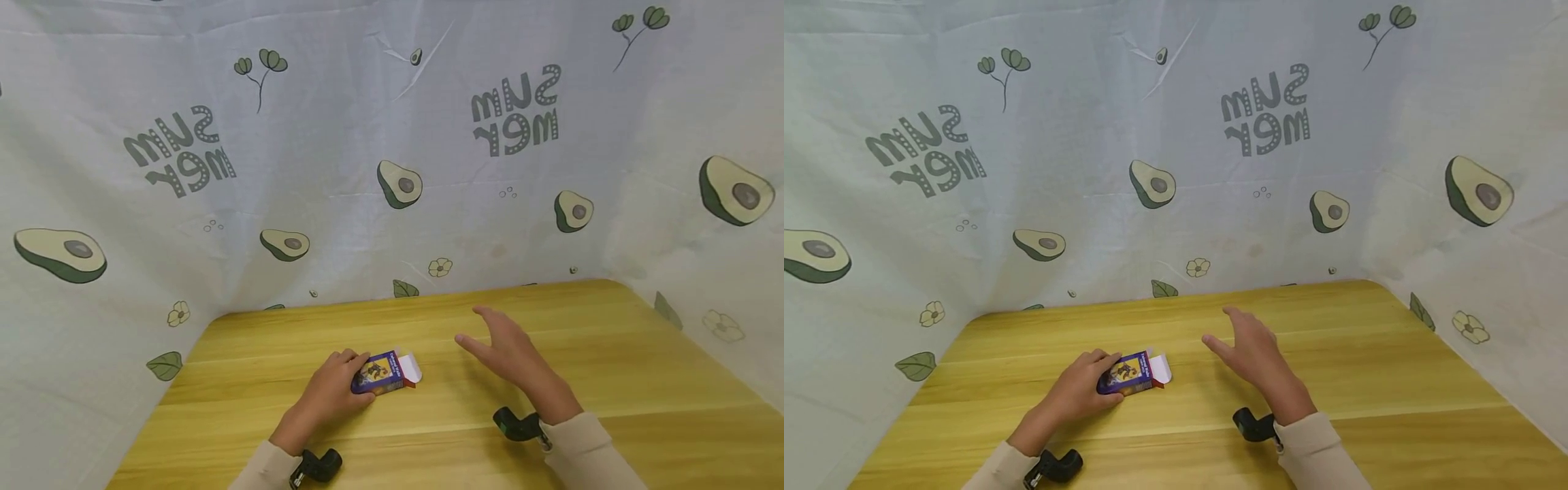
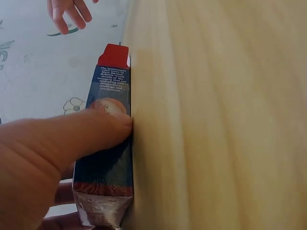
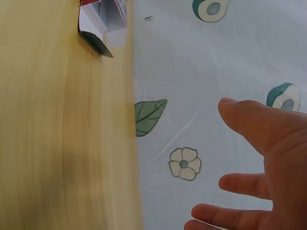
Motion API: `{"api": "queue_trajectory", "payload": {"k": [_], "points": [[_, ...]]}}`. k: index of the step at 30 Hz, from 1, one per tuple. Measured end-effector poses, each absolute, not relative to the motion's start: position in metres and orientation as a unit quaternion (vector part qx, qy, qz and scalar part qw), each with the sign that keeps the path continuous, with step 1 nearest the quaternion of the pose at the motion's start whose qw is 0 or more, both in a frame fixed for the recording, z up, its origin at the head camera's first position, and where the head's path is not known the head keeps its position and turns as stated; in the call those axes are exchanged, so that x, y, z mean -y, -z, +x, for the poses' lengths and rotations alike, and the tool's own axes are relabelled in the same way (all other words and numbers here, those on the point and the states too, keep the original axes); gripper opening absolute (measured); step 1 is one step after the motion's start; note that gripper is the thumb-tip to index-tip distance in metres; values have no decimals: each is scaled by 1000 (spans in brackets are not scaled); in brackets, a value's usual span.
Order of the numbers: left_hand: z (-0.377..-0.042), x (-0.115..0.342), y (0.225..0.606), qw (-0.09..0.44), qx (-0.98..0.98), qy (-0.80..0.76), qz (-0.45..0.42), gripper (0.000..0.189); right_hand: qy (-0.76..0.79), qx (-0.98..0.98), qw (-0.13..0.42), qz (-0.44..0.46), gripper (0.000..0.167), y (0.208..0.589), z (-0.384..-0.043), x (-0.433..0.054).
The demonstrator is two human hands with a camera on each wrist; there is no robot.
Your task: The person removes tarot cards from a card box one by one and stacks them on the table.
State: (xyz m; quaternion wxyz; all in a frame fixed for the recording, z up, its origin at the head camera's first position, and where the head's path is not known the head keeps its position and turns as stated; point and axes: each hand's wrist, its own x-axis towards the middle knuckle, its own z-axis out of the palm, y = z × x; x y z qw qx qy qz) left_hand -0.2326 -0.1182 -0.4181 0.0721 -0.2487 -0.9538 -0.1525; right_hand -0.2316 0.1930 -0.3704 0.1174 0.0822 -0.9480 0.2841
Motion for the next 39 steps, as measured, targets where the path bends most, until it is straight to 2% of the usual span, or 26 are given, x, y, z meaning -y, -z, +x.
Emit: {"api": "queue_trajectory", "payload": {"k": [7, 18, 26, 39], "points": [[-224, 103, 415, 66, 956, 131, -253, 65, -290, 948, 100, 83, 71, 374, -231, -187], [-211, 85, 412, 38, 953, 113, -277, 67, -282, 949, 110, 91, 69, 377, -230, -182], [-215, 79, 415, 37, 949, 129, -284, 71, -286, 949, 95, 97, 69, 378, -230, -177], [-219, 79, 418, 44, 935, 214, -278, 67, -308, 937, 87, 136, 66, 368, -220, -162]]}}
